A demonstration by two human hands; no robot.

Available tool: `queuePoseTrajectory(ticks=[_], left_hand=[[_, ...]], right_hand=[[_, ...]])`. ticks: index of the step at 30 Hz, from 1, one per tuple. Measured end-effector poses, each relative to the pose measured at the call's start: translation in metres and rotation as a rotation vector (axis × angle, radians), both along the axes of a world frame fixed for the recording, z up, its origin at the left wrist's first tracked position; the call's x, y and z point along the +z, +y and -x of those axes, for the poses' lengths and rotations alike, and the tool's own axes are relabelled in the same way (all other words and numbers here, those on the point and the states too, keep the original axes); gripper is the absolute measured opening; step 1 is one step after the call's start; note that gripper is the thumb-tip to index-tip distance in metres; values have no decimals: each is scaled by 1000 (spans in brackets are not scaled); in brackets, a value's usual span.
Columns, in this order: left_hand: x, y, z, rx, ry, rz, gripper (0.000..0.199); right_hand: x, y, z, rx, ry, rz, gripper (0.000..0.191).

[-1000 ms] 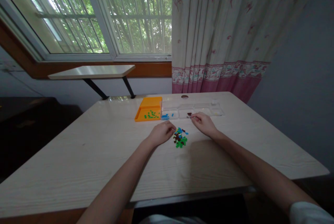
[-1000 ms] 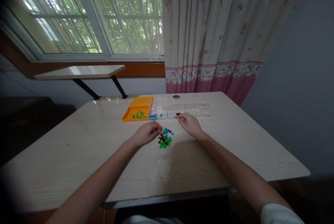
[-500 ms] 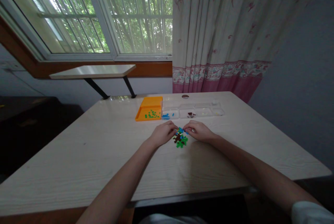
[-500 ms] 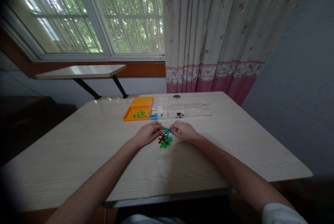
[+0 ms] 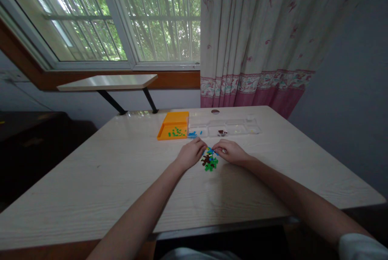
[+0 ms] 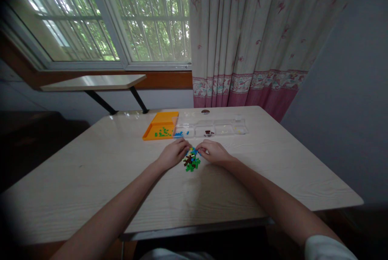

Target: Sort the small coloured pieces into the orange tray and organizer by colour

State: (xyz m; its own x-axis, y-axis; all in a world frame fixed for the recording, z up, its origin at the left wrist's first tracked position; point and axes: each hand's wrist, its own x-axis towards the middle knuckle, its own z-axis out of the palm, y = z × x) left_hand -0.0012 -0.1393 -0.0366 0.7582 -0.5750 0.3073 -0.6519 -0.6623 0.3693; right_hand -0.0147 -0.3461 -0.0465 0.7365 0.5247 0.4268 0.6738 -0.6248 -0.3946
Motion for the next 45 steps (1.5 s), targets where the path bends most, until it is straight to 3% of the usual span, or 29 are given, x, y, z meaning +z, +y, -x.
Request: queuePoseTrajectory(ticks=[5,11,21,35,40,45], left_hand=[[3,-6,2,19,27,193,20],[-3,-12,-1,37,203,390,22],[-3,-15,2,12,264,463,24],[-5,-19,3,-31,473,700,15],[-2,-16,0,7,466,676,21],[0,2,-8,39,189,361,19]], right_hand=[[3,2,2,-33,-71,-31,16],[6,4,4,-18,-215,-81,18],[4,7,6,-37,-266,-94,18],[1,7,3,8,-330,-110,14],[9,4,5,-4,-372,-177,10],[33,-12,9,-95,-440,-325,7]])
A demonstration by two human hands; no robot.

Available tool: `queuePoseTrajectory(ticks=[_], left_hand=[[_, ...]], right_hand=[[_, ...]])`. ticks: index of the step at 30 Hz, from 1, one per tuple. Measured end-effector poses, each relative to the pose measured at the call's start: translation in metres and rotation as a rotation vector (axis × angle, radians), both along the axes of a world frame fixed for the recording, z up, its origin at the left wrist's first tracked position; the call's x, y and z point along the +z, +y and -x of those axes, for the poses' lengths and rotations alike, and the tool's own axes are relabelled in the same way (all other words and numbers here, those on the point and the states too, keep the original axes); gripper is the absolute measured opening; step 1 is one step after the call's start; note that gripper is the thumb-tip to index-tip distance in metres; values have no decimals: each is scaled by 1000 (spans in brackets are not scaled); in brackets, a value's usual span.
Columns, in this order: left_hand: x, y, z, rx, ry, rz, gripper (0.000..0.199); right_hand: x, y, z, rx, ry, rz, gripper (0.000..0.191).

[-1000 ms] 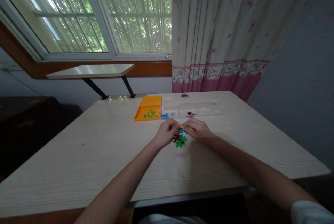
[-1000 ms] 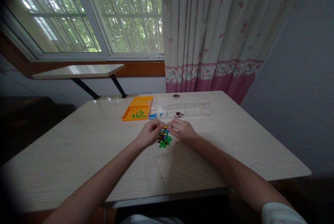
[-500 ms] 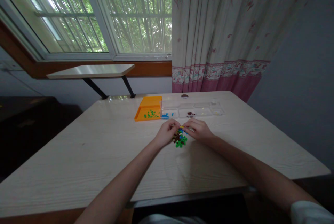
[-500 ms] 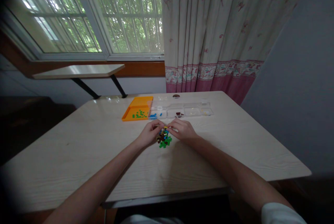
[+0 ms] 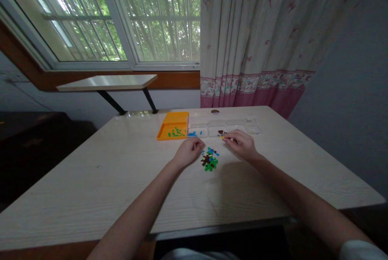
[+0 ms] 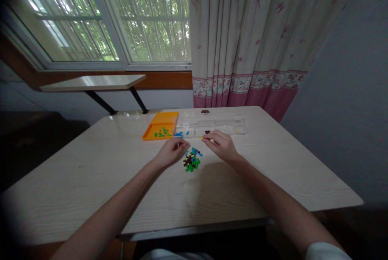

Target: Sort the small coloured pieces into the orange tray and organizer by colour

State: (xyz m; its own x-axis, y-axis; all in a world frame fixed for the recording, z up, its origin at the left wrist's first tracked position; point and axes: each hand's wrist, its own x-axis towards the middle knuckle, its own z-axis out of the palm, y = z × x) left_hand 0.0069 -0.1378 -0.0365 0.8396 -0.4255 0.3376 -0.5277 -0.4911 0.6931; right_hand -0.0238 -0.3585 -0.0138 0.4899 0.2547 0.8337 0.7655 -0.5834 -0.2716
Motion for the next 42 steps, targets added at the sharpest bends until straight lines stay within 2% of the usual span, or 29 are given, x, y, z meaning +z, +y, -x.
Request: queuePoseTrajectory(ticks=[4,10,18,21,25,28,32,37,42], left_hand=[[-2,10,-4,-68,-66,-124,21],[-1,13,-6,-153,-90,-199,23],[-1,13,-4,-128,-105,-316,23],[1,12,-2,-132,-113,-342,24],[3,13,-1,-132,-96,-358,25],[5,13,-1,-156,-92,-370,26],[6,14,-1,-179,-86,-381,24],[6,15,-1,-186,-97,-365,23],[5,15,-2,-189,-97,-348,22]], right_hand=[[13,-12,2,-61,24,-43,8],[13,-14,1,-56,22,-21,9],[10,-11,1,-60,8,5,11],[11,-16,-2,-94,-29,87,13],[18,-47,-13,-252,-52,309,17],[19,-85,-24,-402,46,356,20],[8,-127,-36,-588,211,376,20],[-6,-138,-41,-779,340,381,22],[-6,-136,-39,-871,417,381,26]])
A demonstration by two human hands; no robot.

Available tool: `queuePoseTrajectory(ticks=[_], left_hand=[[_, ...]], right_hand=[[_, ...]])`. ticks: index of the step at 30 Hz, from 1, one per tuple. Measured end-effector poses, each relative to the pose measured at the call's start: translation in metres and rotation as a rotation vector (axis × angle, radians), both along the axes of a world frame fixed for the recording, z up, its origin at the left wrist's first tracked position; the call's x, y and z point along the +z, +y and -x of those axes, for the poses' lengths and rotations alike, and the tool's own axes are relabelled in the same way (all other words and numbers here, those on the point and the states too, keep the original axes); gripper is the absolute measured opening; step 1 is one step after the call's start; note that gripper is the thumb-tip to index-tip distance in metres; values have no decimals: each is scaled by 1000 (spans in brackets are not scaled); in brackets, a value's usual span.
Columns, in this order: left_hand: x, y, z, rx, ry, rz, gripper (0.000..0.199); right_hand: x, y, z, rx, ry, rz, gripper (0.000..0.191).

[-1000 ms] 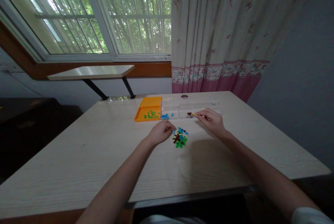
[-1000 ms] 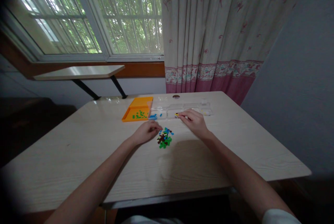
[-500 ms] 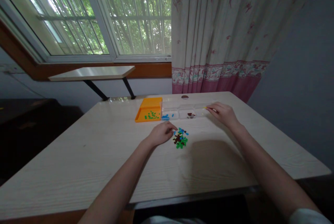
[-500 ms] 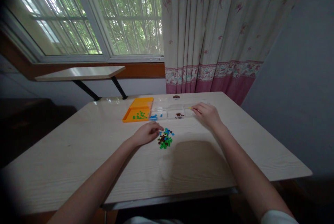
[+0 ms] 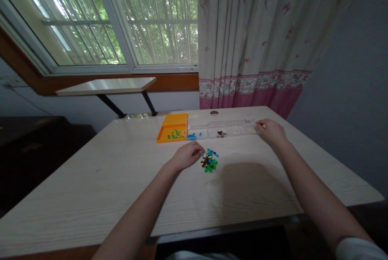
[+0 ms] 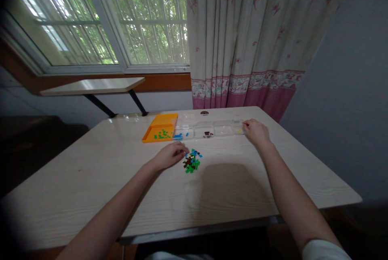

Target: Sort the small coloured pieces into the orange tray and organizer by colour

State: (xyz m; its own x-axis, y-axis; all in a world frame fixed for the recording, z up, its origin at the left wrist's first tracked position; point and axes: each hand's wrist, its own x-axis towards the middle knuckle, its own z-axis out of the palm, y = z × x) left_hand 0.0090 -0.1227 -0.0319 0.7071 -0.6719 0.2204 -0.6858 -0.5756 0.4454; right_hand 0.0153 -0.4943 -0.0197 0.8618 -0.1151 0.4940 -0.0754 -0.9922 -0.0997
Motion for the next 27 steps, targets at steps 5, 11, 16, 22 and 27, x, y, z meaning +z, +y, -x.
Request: queuePoseTrajectory(ticks=[5,11,16,22,27], left_hand=[[-4,0,-1,25,-14,48,21],[-5,-7,-1,46,28,254,23],[-8,-16,2,71,176,425,23],[-12,-27,7,83,324,520,23],[-11,-30,9,62,299,497,23]], right_hand=[[5,16,1,99,-77,-36,25],[2,88,16,474,-92,-114,19],[-11,147,36,776,-106,-145,17],[-23,163,41,799,-153,-150,13],[-23,163,41,793,-182,-154,12]])
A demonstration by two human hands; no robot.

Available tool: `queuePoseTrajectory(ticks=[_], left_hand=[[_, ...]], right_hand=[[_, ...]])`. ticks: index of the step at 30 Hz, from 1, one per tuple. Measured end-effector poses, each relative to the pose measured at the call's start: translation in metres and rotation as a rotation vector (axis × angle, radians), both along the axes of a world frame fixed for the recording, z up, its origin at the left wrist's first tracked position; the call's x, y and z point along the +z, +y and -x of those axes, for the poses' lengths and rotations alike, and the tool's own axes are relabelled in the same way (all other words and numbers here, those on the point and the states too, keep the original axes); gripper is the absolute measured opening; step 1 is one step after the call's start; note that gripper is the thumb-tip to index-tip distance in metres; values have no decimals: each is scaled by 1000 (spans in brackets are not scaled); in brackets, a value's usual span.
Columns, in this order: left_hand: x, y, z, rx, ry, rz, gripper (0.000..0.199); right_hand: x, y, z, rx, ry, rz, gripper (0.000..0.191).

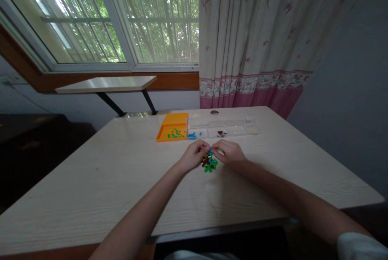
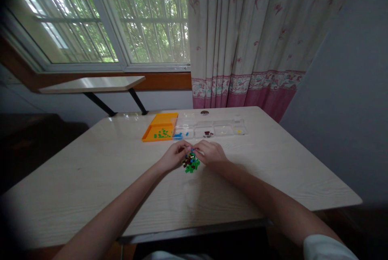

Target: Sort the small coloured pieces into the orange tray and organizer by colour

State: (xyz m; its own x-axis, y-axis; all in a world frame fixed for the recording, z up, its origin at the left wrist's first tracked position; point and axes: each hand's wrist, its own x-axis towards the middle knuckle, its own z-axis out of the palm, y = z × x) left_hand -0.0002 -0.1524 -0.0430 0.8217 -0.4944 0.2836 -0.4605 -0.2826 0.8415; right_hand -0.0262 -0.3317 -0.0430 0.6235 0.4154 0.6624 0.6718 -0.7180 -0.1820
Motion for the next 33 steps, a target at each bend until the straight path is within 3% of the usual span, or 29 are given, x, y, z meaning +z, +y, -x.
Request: queuePoseTrajectory(ticks=[9,19,26,29,33], left_hand=[[0,0,1,16,-8,-10,25],[15,3,6,73,-195,-31,18],[14,2,6,71,-222,-53,16],[20,4,8,124,-266,-47,15],[40,15,15,303,-443,26,14]], right_hand=[[-2,-1,-1,24,-8,-5,13],[4,-2,-1,65,57,-133,18],[4,-2,-2,116,84,-144,17],[7,-5,-2,84,117,-107,16],[7,-15,-8,54,231,20,16]])
